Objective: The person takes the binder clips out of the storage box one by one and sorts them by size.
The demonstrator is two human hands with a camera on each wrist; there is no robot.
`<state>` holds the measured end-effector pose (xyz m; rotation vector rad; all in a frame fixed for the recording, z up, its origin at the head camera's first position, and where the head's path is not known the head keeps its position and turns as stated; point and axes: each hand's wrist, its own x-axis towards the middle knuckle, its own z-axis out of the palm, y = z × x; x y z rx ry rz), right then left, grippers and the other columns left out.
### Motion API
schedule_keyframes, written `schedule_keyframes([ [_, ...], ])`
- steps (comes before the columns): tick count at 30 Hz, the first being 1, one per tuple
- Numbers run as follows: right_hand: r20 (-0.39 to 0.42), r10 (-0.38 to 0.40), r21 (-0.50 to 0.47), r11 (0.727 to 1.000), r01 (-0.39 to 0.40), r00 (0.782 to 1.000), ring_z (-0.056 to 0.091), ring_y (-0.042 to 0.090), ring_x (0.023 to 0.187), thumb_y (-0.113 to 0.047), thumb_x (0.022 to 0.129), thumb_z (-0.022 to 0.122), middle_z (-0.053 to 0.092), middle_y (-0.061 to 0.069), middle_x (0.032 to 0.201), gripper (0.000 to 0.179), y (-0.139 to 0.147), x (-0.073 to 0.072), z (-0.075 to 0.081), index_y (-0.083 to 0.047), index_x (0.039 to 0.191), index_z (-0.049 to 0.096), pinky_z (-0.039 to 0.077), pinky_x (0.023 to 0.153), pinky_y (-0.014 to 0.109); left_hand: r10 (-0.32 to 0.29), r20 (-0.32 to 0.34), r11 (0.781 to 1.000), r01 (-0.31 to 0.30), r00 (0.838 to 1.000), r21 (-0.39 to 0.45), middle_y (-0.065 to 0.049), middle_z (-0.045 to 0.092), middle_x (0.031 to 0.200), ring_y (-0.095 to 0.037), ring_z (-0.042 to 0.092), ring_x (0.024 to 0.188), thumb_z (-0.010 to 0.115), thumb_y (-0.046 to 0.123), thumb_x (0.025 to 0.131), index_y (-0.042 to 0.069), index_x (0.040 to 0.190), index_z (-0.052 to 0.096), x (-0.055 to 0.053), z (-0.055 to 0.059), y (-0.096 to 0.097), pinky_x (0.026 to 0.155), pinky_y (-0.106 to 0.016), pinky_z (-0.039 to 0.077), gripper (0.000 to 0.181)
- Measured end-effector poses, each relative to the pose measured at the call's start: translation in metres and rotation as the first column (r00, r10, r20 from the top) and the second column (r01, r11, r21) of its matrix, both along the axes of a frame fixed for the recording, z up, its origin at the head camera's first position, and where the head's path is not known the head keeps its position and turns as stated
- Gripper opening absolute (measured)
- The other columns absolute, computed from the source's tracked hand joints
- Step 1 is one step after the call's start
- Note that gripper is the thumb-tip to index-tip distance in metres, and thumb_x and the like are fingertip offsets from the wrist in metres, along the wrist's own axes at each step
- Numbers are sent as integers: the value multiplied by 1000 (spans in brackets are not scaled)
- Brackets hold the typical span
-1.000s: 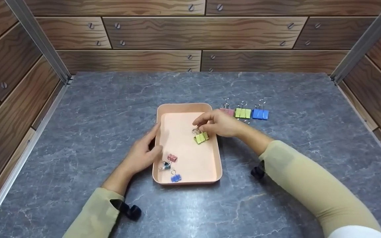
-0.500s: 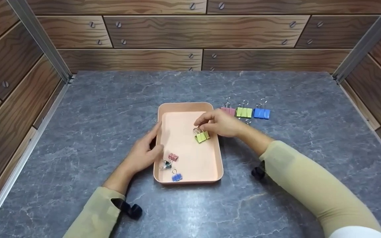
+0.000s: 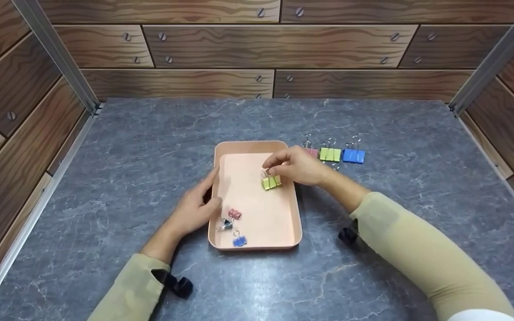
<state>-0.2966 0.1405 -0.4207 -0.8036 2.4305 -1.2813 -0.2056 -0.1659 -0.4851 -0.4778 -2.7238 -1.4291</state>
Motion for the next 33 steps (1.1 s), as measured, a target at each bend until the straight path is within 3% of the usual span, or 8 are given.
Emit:
schedule_keyframes([
  [7, -36, -42, -29, 999, 41, 998, 74, 22, 103, -7, 100, 71, 80, 8, 109, 21, 3, 6, 20, -2, 117, 80, 59, 93, 36, -2, -22, 1000, 2, 1000, -1, -17, 42, 164, -32, 42, 151, 62, 20, 95, 20, 169, 30, -1, 0, 1, 125, -46, 32, 81],
  [13, -35, -57, -63, 997, 55, 998, 74, 21, 105, -7, 103, 68, 79, 8, 113, 22, 14, 11, 41, -3, 121, 79, 61, 92, 45, 2, 1, 1000, -2, 1000, -11, -16, 41, 165, -32, 41, 151, 62, 22, 97, 23, 169, 30, -1, 1, 0, 126, -44, 31, 80],
  [17, -25, -69, -84, 994, 67, 997, 74, 20, 103, -5, 102, 68, 79, 11, 113, 21, 26, 14, 52, -1, 120, 79, 63, 90, 37, -8, -2, 1000, 8, 1000, -6, -17, 40, 166, -33, 40, 152, 63, 21, 97, 22, 170, 29, 0, 1, 0, 126, -45, 30, 81],
  [21, -28, -95, -94, 991, 92, 995, 72, 17, 89, -8, 102, 70, 79, 12, 109, 20, 41, 14, 58, -1, 119, 79, 60, 74, 25, -10, -8, 1000, 10, 1000, -5, -17, 38, 166, -34, 39, 152, 63, 20, 96, 21, 170, 29, 0, 0, -1, 127, -46, 29, 81],
  [24, -34, -115, -86, 990, 112, 993, 68, 17, 79, -10, 102, 70, 78, 12, 105, 20, 53, 14, 62, -2, 119, 79, 55, 64, 22, -11, -9, 1000, 11, 1000, 0, -17, 38, 166, -34, 39, 152, 64, 19, 97, 21, 170, 29, 0, 0, -1, 127, -46, 29, 81],
  [33, -52, -190, -48, 981, 188, 980, 72, 15, 98, -11, 104, 69, 76, 15, 118, 23, 93, 18, 70, -2, 123, 77, 61, 86, 28, -12, -32, 1000, 12, 999, 8, -18, 41, 164, -34, 42, 150, 64, 19, 96, 19, 169, 30, 0, 0, 1, 125, -46, 32, 80],
])
